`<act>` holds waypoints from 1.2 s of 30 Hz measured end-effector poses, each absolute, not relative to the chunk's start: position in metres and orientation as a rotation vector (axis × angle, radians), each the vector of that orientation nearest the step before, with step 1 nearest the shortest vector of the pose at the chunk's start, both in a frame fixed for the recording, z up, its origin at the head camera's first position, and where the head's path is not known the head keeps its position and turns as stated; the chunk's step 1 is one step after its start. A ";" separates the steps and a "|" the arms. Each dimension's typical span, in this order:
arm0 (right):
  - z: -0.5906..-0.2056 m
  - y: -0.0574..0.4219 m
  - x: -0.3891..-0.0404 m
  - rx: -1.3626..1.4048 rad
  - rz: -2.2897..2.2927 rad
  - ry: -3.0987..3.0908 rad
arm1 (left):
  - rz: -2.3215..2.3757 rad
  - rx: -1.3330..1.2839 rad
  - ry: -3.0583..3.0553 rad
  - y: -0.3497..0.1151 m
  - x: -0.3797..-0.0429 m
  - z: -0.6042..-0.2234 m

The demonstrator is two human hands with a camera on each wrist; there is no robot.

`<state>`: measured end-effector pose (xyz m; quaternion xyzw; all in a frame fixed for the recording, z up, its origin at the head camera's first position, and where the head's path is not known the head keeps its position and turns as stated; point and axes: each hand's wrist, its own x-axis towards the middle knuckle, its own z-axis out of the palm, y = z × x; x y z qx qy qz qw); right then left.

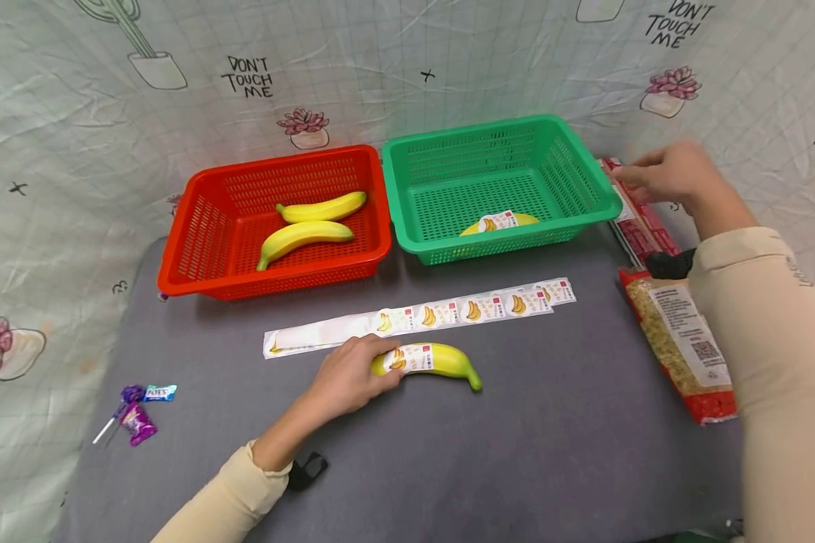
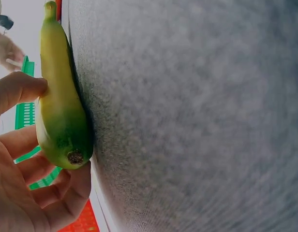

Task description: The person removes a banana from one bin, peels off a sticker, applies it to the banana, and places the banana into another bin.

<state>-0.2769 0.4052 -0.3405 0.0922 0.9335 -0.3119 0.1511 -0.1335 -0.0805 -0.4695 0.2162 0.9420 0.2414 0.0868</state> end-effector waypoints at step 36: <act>-0.379 0.421 -0.273 0.391 -1.405 2.288 | 0.970 0.640 2.764 -0.072 -0.150 -0.432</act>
